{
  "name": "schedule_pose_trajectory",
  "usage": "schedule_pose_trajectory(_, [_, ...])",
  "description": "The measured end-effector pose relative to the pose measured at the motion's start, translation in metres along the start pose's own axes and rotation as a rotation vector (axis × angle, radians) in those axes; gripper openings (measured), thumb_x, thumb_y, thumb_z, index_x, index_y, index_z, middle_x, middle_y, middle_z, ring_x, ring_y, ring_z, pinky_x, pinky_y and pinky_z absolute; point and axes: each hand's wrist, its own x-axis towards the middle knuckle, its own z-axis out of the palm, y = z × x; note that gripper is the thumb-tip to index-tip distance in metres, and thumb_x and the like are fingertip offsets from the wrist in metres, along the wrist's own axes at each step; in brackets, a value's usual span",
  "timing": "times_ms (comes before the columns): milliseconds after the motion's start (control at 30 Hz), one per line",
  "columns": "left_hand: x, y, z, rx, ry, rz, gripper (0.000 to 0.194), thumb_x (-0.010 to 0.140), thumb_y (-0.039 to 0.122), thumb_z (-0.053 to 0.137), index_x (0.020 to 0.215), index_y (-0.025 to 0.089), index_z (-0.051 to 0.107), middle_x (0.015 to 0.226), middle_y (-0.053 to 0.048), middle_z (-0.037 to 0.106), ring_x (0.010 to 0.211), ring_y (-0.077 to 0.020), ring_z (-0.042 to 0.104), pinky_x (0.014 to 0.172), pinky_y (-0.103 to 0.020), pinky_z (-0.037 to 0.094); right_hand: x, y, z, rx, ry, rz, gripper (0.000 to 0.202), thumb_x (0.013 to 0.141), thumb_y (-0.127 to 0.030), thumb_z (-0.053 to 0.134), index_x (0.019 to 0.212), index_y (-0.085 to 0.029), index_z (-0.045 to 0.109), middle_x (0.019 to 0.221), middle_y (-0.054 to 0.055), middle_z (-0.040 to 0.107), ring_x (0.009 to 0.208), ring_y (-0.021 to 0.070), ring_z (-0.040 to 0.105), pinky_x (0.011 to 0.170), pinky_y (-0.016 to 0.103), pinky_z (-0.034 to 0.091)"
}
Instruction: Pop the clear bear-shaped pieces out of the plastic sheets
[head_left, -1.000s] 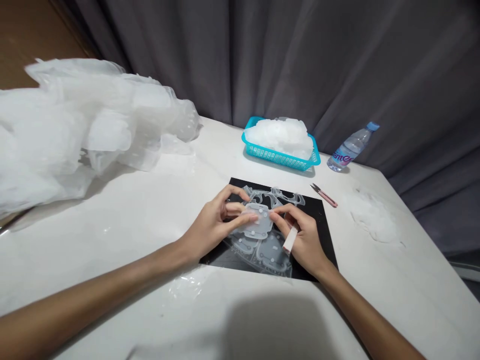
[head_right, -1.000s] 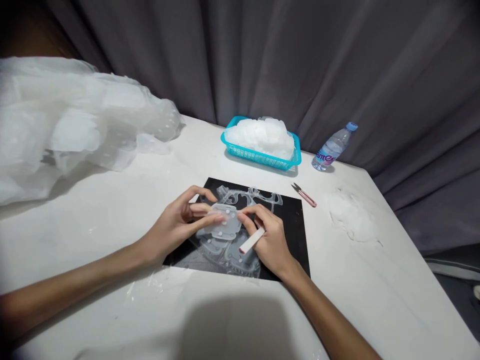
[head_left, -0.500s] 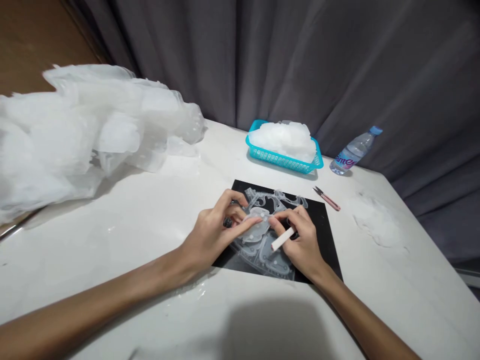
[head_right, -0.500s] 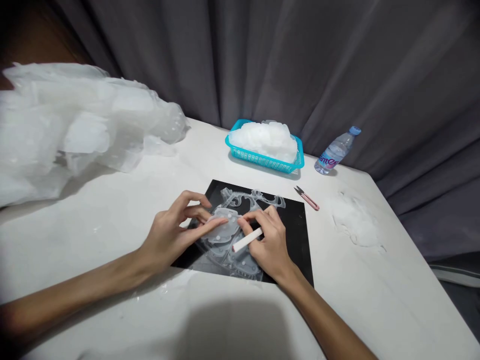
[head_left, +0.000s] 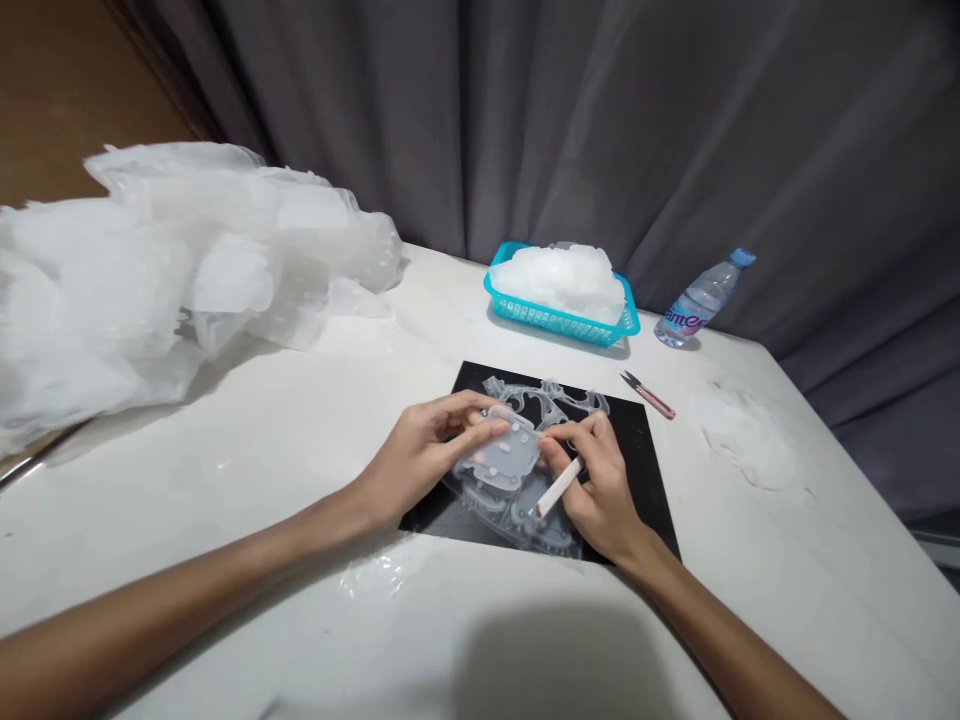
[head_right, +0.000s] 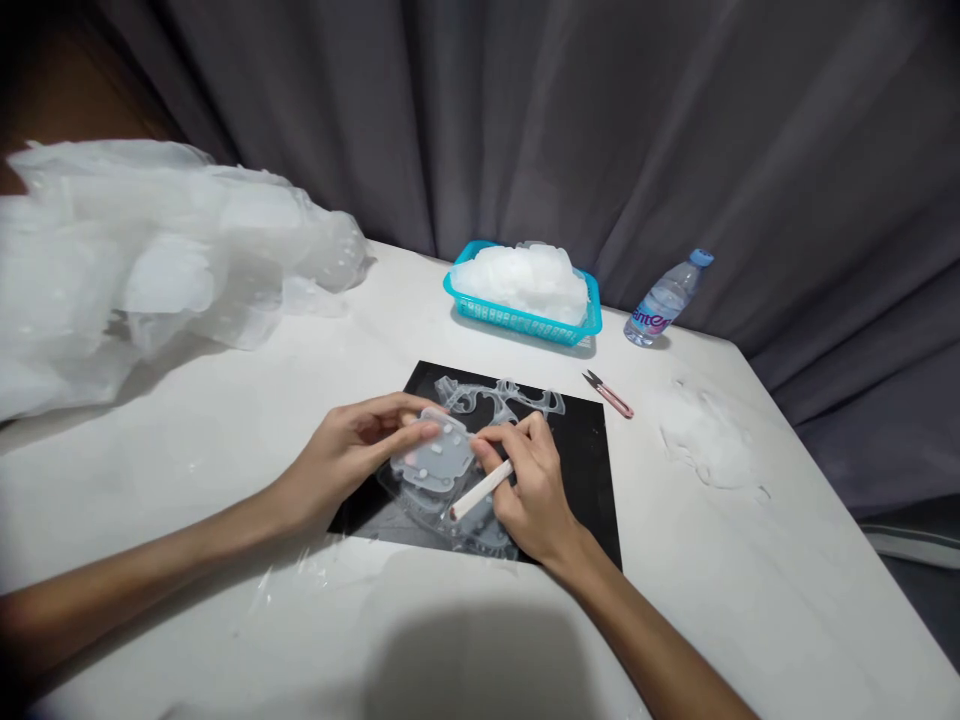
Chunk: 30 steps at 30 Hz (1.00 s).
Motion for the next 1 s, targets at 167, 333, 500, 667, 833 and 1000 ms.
schedule_pose_trajectory(167, [0.000,0.001,0.002,-0.061,-0.029,-0.021,0.024,0.095,0.040,0.074,0.095,0.016,0.076,0.077,-0.002,0.070,0.066,-0.0130,0.060,0.059,-0.021,0.047,-0.001,-0.006,-0.003,0.075,0.009,0.040,0.010,0.105,-0.021,0.057,0.104,-0.025,0.066,0.077,0.001,0.065,0.081,0.0221,0.053,0.075,0.038,0.045])
schedule_pose_trajectory(333, [0.000,0.001,0.002,-0.098,-0.052,-0.038,0.025,0.095,0.039,0.074,0.089,0.015,0.072,0.075,0.000,0.066,0.064,-0.0109,0.058,0.058,-0.020,0.044,-0.001,-0.008,-0.003,0.126,0.008,0.078,0.010,0.105,-0.020,0.057,0.102,-0.025,0.065,0.078,0.001,0.064,0.084,0.0215,0.054,0.076,0.037,0.045])
schedule_pose_trajectory(500, [0.000,0.001,0.003,-0.133,-0.066,-0.034,0.025,0.097,0.040,0.073,0.090,0.015,0.070,0.073,0.001,0.065,0.062,-0.0101,0.059,0.057,-0.019,0.047,-0.001,-0.010,-0.002,0.164,-0.008,0.131,0.013,0.106,-0.024,0.055,0.097,-0.024,0.064,0.077,0.001,0.063,0.084,0.0210,0.056,0.077,0.036,0.046])
schedule_pose_trajectory(667, [-0.003,0.003,0.002,-0.215,-0.199,-0.108,0.027,0.100,0.043,0.069,0.096,0.016,0.067,0.071,0.000,0.071,0.055,-0.0131,0.067,0.054,-0.022,0.055,-0.002,-0.014,0.000,0.219,-0.007,0.292,0.018,0.107,-0.029,0.054,0.095,-0.024,0.066,0.082,0.001,0.061,0.080,0.0182,0.061,0.074,0.032,0.048])
schedule_pose_trajectory(833, [-0.003,0.004,0.001,-0.221,-0.271,-0.133,0.027,0.102,0.042,0.067,0.099,0.015,0.070,0.072,-0.004,0.077,0.059,-0.0171,0.074,0.058,-0.024,0.059,-0.001,-0.013,0.002,0.270,-0.029,0.309,0.017,0.105,-0.030,0.057,0.094,-0.022,0.067,0.082,0.000,0.059,0.072,0.0144,0.061,0.068,0.028,0.047])
schedule_pose_trajectory(1000, [0.001,0.005,-0.001,-0.258,-0.349,-0.154,0.028,0.100,0.040,0.069,0.101,0.013,0.078,0.077,-0.007,0.080,0.066,-0.0187,0.076,0.064,-0.027,0.063,0.000,-0.009,0.002,0.256,-0.021,0.313,0.016,0.104,-0.031,0.058,0.096,-0.022,0.068,0.087,0.001,0.061,0.076,0.0150,0.062,0.069,0.028,0.048])
